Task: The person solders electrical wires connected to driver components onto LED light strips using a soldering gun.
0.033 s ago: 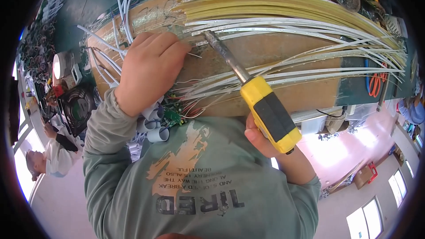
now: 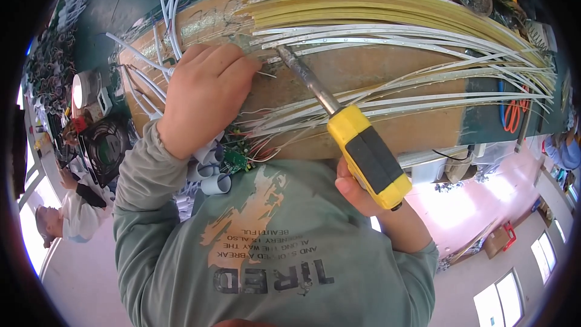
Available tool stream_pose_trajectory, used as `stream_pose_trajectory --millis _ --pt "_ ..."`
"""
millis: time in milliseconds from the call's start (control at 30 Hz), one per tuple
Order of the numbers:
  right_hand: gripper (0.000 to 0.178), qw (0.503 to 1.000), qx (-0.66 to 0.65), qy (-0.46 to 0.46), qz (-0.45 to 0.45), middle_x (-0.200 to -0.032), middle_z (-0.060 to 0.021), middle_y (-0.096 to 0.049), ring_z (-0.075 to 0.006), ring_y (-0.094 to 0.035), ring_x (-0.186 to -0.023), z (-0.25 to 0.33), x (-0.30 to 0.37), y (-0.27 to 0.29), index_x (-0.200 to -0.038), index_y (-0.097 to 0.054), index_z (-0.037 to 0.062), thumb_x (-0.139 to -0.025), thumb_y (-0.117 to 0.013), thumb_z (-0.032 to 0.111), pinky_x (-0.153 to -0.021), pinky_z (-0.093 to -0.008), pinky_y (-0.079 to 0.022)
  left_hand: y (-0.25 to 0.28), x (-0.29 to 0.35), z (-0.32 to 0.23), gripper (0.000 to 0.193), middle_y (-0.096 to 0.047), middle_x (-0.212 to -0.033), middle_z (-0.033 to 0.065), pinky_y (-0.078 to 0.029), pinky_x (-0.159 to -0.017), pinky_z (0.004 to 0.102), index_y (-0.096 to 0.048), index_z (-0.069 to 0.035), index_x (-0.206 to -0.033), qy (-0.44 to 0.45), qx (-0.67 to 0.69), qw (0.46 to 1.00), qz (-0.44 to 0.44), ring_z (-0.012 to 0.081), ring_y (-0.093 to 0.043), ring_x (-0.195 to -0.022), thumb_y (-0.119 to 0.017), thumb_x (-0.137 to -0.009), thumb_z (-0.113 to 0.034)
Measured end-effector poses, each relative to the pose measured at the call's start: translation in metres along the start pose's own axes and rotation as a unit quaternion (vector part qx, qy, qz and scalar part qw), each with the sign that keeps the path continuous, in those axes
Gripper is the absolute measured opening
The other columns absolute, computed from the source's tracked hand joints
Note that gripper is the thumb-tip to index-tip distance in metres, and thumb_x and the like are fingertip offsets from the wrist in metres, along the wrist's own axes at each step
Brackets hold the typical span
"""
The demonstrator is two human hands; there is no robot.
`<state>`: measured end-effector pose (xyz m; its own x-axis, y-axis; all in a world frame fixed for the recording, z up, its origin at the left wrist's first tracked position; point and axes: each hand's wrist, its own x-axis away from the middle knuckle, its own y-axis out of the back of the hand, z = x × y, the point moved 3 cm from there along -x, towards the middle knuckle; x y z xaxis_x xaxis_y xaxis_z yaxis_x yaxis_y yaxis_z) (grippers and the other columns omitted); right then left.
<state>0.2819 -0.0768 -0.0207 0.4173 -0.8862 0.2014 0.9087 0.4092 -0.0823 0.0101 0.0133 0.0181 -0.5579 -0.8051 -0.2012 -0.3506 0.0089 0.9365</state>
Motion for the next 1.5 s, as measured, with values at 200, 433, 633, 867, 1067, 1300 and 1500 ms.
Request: stream_pose_trajectory --millis 200,433,633,867,1067,1300,1500 --pt "0.019 0.994 0.11 0.004 -0.02 -0.07 -0.0037 -0.059 -0.0229 -0.057 -0.061 0.001 0.006 0.004 -0.077 -0.06 0.0085 -0.081 -0.073 0.023 -0.054 -0.0329 -0.043 -0.001 -0.002 0.0 0.023 -0.058 -0.085 0.0036 -0.046 -0.071 0.0362 -0.066 -0.009 -0.094 0.003 -0.005 1.0 -0.002 0.0231 -0.06 -0.077 -0.067 -0.072 -0.005" --pt "0.038 0.992 0.117 0.04 0.0 -0.071 -0.0041 -0.054 -0.0155 -0.052 -0.058 -0.005 0.007 0.007 -0.11 -0.051 -0.002 -0.088 -0.07 0.024 -0.052 -0.0281 -0.043 -0.002 -0.002 0.0 0.023 -0.057 -0.086 0.0031 -0.045 -0.07 0.0353 -0.066 -0.009 -0.095 0.011 -0.009 1.0 -0.002 0.0226 -0.06 -0.078 -0.067 -0.072 -0.005" --pt "0.052 0.99 0.14 0.029 0.009 -0.072 -0.0051 -0.053 -0.0126 -0.05 -0.057 -0.009 0.009 0.007 -0.128 -0.044 -0.0066 -0.092 -0.066 0.023 -0.052 -0.0269 -0.044 -0.004 -0.002 -0.001 0.023 -0.057 -0.086 0.003 -0.046 -0.069 0.0351 -0.065 -0.009 -0.095 0.005 -0.02 1.0 0.005 0.0223 -0.06 -0.078 -0.067 -0.072 -0.007" --pt "0.05 0.988 0.151 0.037 0.004 -0.072 -0.0055 -0.053 -0.0128 -0.05 -0.057 -0.009 0.007 0.006 -0.128 -0.045 -0.0059 -0.091 -0.066 0.021 -0.053 -0.0271 -0.044 -0.004 -0.002 0.0 0.024 -0.057 -0.086 0.0034 -0.046 -0.069 0.0351 -0.065 -0.008 -0.095 0.002 -0.018 1.0 0.0 0.0227 -0.059 -0.078 -0.067 -0.071 -0.007" --pt "0.046 0.992 0.128 0.016 0.002 -0.072 -0.0052 -0.052 -0.0128 -0.049 -0.058 -0.01 0.009 0.005 -0.124 -0.046 -0.0041 -0.091 -0.066 0.022 -0.053 -0.0273 -0.044 -0.005 -0.002 0.0 0.024 -0.057 -0.087 0.0035 -0.046 -0.07 0.0352 -0.065 -0.008 -0.095 0.003 -0.018 1.0 0.002 0.0226 -0.06 -0.078 -0.067 -0.071 -0.006" --pt "0.049 0.997 0.07 -0.012 -0.016 -0.071 -0.0027 -0.05 -0.0117 -0.048 -0.058 -0.012 0.012 0.006 -0.121 -0.047 -0.0021 -0.09 -0.069 0.028 -0.053 -0.0269 -0.043 -0.004 -0.002 -0.001 0.024 -0.057 -0.087 0.0029 -0.047 -0.07 0.035 -0.065 -0.009 -0.094 0.007 -0.014 1.0 0.009 0.0227 -0.06 -0.079 -0.067 -0.07 -0.006" --pt "0.05 0.997 0.07 -0.014 -0.021 -0.07 -0.0027 -0.05 -0.012 -0.048 -0.058 -0.01 0.013 0.005 -0.121 -0.047 -0.0025 -0.09 -0.07 0.029 -0.053 -0.0266 -0.043 -0.003 -0.002 -0.001 0.023 -0.058 -0.087 0.003 -0.047 -0.071 0.0354 -0.065 -0.009 -0.093 0.009 -0.013 1.0 0.014 0.0228 -0.06 -0.08 -0.067 -0.07 -0.006"
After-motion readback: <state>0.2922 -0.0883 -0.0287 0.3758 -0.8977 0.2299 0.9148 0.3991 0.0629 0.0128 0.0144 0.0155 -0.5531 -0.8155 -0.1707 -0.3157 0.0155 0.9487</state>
